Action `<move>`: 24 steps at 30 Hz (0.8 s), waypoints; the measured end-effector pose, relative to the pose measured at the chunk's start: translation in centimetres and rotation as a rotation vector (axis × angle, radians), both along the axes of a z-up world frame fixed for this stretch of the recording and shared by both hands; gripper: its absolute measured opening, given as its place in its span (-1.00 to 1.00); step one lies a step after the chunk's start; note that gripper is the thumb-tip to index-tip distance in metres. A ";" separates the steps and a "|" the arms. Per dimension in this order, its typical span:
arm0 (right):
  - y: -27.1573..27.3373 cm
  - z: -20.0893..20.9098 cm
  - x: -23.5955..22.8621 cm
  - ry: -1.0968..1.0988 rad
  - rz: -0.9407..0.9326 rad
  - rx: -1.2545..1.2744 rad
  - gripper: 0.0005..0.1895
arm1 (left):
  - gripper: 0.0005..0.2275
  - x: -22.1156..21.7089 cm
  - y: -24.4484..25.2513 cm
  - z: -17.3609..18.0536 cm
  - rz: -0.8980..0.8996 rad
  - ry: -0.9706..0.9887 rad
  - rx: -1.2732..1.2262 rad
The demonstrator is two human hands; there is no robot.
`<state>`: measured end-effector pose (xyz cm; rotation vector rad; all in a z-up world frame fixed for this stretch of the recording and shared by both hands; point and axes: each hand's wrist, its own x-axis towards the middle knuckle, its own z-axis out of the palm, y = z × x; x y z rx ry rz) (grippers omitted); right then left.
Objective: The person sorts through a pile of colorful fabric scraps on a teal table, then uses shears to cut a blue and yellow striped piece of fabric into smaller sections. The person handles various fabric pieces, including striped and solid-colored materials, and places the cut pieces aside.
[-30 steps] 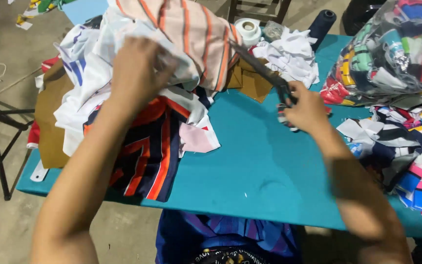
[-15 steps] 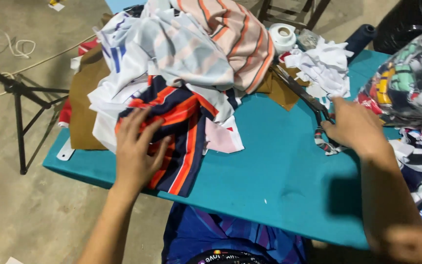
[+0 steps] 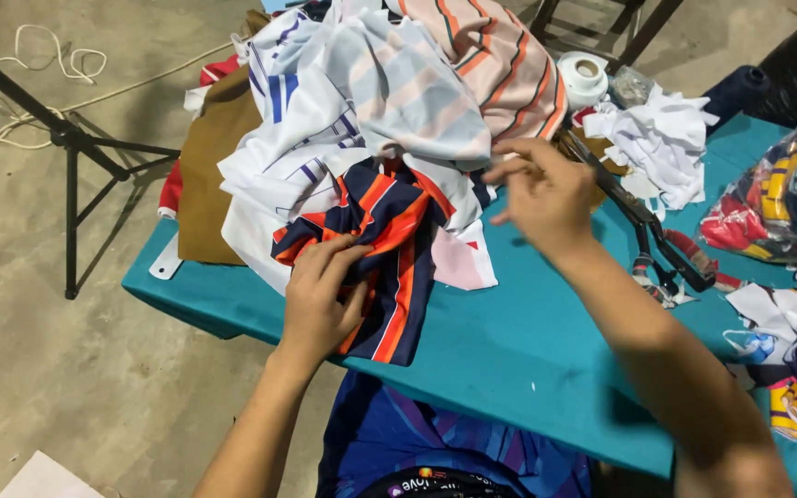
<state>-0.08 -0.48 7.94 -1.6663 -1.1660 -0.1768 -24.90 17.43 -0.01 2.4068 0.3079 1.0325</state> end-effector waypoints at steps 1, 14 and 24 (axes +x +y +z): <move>0.4 -0.2 -0.8 0.002 0.002 0.003 -0.68 | -0.68 -0.1 -0.2 0.5 0.002 0.002 0.003; -0.5 -3.6 -4.9 -0.071 0.324 -0.007 -0.60 | -0.76 1.2 -6.7 5.6 -0.489 -0.287 -0.541; -7.7 -3.6 0.0 0.431 0.080 0.196 -0.68 | -0.40 1.8 -2.8 1.1 -0.185 0.157 -0.039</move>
